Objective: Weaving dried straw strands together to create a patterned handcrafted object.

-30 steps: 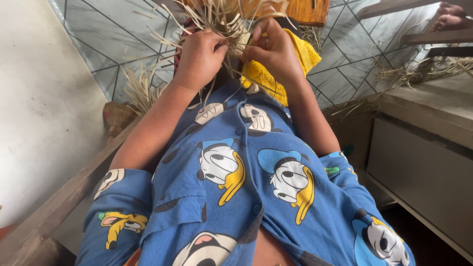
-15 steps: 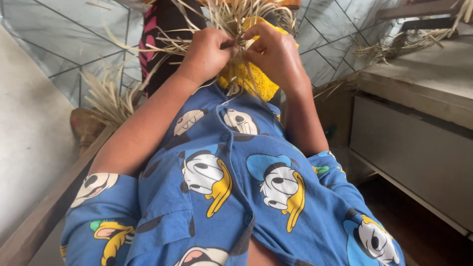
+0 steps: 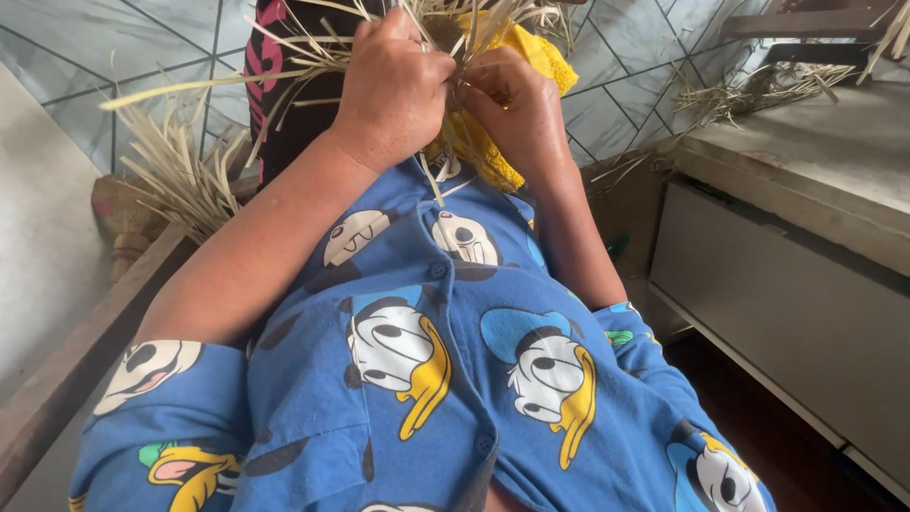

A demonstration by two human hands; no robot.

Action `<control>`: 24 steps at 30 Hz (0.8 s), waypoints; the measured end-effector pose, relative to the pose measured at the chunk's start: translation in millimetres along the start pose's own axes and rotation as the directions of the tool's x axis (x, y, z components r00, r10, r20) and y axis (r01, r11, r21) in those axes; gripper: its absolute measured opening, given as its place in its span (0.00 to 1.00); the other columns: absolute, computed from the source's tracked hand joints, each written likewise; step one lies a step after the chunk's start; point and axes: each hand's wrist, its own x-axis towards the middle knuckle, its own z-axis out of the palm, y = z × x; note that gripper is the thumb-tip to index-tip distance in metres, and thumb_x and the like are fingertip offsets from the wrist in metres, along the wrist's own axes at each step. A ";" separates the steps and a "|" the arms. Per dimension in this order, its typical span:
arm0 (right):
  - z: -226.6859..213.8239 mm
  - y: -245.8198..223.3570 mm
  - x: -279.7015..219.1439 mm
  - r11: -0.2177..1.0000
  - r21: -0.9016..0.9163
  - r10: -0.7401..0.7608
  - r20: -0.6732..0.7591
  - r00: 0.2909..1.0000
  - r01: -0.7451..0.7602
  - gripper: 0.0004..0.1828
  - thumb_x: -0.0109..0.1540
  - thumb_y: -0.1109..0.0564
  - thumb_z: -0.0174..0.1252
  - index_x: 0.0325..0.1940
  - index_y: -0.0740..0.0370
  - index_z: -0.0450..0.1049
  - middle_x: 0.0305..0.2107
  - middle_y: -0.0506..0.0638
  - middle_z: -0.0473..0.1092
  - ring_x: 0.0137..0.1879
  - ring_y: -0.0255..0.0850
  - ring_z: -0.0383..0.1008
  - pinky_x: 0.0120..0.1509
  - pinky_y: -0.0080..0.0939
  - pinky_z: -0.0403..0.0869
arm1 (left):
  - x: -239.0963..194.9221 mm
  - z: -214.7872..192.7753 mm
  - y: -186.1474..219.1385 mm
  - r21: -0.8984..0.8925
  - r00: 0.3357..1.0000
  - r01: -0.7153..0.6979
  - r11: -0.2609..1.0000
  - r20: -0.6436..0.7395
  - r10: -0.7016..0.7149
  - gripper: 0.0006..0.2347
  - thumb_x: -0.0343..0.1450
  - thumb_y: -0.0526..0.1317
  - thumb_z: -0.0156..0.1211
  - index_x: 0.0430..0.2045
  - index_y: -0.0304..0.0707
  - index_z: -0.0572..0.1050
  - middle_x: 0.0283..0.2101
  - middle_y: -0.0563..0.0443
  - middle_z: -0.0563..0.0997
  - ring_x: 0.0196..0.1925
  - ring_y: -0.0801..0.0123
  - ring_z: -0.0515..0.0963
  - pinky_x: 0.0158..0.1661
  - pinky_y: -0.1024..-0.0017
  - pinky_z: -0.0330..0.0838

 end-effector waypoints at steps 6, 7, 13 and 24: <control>5.0 8.0 -3.9 0.985 -0.161 -0.061 -0.017 0.998 0.058 0.07 0.64 0.67 0.65 0.41 0.60 0.76 0.31 0.46 0.73 0.34 0.37 0.68 0.38 0.38 0.70 | -1.1 3.6 -4.4 -0.028 0.992 -0.128 0.991 0.007 0.129 0.05 0.60 0.29 0.60 0.16 0.39 0.72 0.18 0.52 0.70 0.34 0.58 0.73 0.28 0.63 0.72; 8.1 12.7 -3.5 0.985 -0.159 -0.061 -0.014 0.998 0.058 0.07 0.64 0.67 0.65 0.41 0.60 0.76 0.31 0.46 0.73 0.34 0.37 0.68 0.38 0.38 0.70 | -1.3 1.6 -3.8 -0.028 0.992 -0.126 0.992 0.008 0.126 0.05 0.60 0.29 0.60 0.16 0.39 0.72 0.18 0.52 0.70 0.34 0.58 0.73 0.28 0.63 0.72; 9.8 4.5 -3.4 0.793 -0.403 -0.536 -0.105 0.838 0.456 0.07 0.65 0.66 0.70 0.39 0.64 0.76 0.40 0.55 0.66 0.44 0.53 0.67 0.46 0.53 0.66 | -1.6 7.8 -0.5 -0.061 0.990 0.082 0.995 0.123 -0.074 0.07 0.60 0.25 0.57 0.19 0.41 0.74 0.19 0.52 0.74 0.26 0.55 0.72 0.22 0.59 0.70; 12.8 -5.5 -7.0 0.872 -0.203 -0.472 -0.104 0.875 0.446 0.10 0.70 0.58 0.66 0.49 0.69 0.79 0.42 0.60 0.70 0.48 0.52 0.71 0.51 0.51 0.73 | 2.2 6.5 0.7 -0.252 0.958 0.245 0.936 0.210 -0.194 0.06 0.71 0.29 0.60 0.25 0.37 0.82 0.28 0.40 0.77 0.29 0.45 0.79 0.30 0.51 0.74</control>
